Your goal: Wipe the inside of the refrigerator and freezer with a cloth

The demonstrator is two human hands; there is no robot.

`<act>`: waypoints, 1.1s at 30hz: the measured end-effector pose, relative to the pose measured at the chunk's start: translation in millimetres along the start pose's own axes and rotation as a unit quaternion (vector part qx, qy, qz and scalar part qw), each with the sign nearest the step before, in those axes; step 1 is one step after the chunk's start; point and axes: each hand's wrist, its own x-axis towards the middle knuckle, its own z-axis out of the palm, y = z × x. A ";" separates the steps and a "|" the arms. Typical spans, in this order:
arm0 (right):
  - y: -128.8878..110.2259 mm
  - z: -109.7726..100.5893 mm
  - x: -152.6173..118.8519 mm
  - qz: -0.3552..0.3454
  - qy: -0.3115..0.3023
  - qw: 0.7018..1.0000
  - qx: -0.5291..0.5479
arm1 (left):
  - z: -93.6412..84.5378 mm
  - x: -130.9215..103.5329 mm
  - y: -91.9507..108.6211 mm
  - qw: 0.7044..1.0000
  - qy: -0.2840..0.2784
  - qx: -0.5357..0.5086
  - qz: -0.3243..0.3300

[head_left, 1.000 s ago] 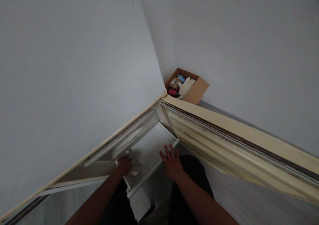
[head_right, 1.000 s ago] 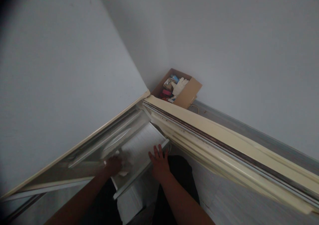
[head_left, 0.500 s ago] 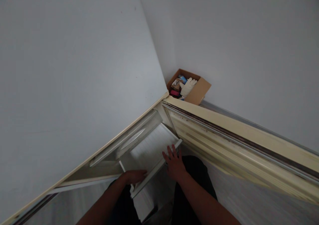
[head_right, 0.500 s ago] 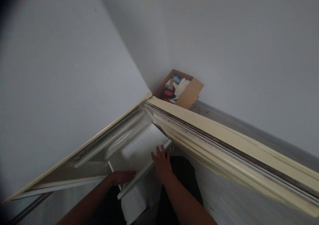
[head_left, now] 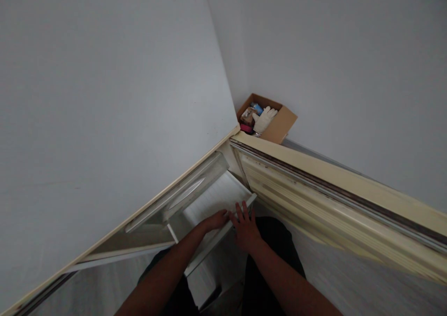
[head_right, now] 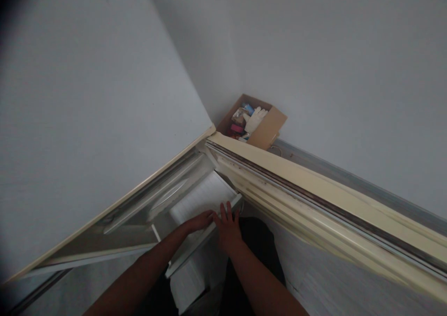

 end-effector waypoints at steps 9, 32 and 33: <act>0.2 -0.7 -1.5 -0.003 0.017 1.000 -0.018 | -8.0 92.8 34.1 0.982 0.160 0.073 0.066; 3.6 1.3 -1.9 -0.004 0.003 1.000 0.003 | 3.7 -84.4 -40.2 0.941 0.001 0.318 -0.118; 3.4 1.8 -1.7 -0.003 0.004 1.000 0.002 | 4.4 -88.5 -38.2 0.937 0.009 0.319 -0.144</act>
